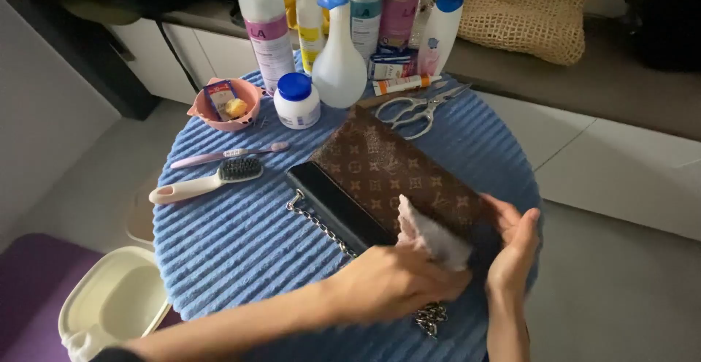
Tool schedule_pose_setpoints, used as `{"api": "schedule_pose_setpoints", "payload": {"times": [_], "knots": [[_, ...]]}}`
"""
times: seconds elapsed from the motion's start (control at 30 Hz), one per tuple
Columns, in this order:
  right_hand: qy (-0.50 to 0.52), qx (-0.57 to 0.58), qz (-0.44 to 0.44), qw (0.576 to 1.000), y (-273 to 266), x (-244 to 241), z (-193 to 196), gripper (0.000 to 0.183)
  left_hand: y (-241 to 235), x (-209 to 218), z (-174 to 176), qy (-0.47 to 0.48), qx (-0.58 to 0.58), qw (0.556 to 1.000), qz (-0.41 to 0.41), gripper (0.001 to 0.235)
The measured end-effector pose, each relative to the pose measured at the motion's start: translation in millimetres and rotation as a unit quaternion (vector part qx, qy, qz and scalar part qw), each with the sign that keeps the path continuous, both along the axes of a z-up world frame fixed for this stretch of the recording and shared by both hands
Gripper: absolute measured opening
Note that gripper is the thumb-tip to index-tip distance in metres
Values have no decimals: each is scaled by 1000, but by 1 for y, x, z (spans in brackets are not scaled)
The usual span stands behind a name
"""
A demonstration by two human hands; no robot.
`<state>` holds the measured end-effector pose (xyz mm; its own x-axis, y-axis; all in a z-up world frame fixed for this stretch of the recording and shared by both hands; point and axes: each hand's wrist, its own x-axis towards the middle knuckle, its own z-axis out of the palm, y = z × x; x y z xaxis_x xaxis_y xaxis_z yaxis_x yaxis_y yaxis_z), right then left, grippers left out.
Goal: Cleaning a leather handbag by applying cleaner with a cloth and using a brush for detailing.
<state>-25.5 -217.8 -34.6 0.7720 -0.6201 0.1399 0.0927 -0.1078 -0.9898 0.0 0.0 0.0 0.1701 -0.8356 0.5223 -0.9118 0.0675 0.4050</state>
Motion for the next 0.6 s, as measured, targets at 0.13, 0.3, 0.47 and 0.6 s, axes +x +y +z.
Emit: {"api": "schedule_pose_setpoints", "payload": {"times": [0.13, 0.3, 0.47, 0.6], "knots": [[28, 5, 3, 1000, 5, -4, 5, 95, 37, -3, 2, -1, -7, 999, 43, 29], [37, -159, -15, 986, 7, -7, 1, 59, 83, 44, -10, -119, -50, 969, 212, 22], [-89, -328, -112, 934, 36, -28, 20, 12, 114, 84, 4, 9, -90, 931, 354, 9], [-6, -331, -63, 941, 56, -65, 17, 7, 109, 58, -17, 36, -88, 908, 407, 32]]}}
